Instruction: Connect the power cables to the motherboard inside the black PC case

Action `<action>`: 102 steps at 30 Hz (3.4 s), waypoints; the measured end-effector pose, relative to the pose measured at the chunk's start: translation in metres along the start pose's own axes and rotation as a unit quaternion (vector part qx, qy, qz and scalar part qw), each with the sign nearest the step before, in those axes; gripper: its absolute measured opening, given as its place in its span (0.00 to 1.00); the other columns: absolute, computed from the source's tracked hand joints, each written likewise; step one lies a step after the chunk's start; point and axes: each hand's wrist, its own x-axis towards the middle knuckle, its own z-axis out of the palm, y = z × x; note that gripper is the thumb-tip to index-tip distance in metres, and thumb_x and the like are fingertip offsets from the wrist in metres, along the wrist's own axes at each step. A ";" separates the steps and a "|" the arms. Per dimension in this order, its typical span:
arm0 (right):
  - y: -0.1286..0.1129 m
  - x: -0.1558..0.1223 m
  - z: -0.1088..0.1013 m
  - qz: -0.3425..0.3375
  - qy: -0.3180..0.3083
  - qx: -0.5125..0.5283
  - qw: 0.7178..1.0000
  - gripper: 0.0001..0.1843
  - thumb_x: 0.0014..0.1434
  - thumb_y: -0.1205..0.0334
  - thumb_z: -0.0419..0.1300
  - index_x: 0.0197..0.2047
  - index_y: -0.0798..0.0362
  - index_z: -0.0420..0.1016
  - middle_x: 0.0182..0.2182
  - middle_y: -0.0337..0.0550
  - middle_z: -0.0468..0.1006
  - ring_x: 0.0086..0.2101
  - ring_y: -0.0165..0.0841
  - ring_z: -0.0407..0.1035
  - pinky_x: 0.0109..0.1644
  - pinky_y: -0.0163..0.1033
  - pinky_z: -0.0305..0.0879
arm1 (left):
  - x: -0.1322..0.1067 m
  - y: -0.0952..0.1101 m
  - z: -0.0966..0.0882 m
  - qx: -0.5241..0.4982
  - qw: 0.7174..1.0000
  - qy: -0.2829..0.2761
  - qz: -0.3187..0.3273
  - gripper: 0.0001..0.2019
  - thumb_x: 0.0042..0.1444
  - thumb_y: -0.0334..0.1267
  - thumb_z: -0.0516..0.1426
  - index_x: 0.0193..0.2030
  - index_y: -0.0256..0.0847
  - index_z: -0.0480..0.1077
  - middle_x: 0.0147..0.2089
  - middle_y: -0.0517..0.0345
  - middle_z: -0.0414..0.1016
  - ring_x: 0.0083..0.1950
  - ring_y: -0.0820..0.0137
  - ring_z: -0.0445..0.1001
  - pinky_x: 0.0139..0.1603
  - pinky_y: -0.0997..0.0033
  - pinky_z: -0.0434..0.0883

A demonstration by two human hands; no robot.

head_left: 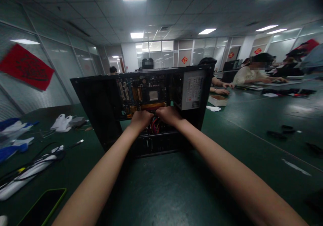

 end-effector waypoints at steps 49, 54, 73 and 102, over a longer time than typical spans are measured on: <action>0.001 -0.004 0.003 0.044 0.021 0.058 0.997 0.15 0.69 0.58 0.53 0.46 0.54 0.80 0.42 0.50 0.83 0.43 0.38 0.75 0.41 0.36 0.61 | -0.003 -0.002 0.010 -0.087 0.990 0.044 -0.099 0.17 0.66 0.47 0.50 0.49 0.49 0.79 0.46 0.50 0.82 0.46 0.56 0.80 0.44 0.63 0.71; 0.000 -0.005 0.004 0.048 0.010 0.061 0.997 0.16 0.69 0.58 0.52 0.46 0.53 0.80 0.41 0.50 0.83 0.40 0.38 0.76 0.38 0.36 0.59 | -0.004 -0.002 0.009 -0.081 0.988 0.037 -0.127 0.17 0.66 0.48 0.51 0.50 0.49 0.80 0.44 0.49 0.82 0.46 0.53 0.80 0.42 0.61 0.72; 0.004 -0.010 0.007 0.027 0.009 0.156 0.987 0.14 0.66 0.65 0.55 0.49 0.52 0.80 0.46 0.45 0.83 0.46 0.34 0.76 0.46 0.33 0.63 | -0.015 -0.005 0.007 -0.110 0.984 0.030 -0.137 0.18 0.66 0.49 0.50 0.46 0.46 0.79 0.41 0.48 0.82 0.44 0.57 0.81 0.40 0.66 0.70; -0.026 -0.081 0.000 0.228 0.032 0.034 0.973 0.31 0.73 0.50 0.39 0.43 0.55 0.82 0.34 0.57 0.83 0.36 0.44 0.79 0.39 0.41 0.65 | -0.094 0.031 0.044 -0.051 0.956 0.218 -0.188 0.22 0.68 0.43 0.48 0.29 0.40 0.77 0.30 0.52 0.80 0.32 0.64 0.76 0.34 0.65 0.57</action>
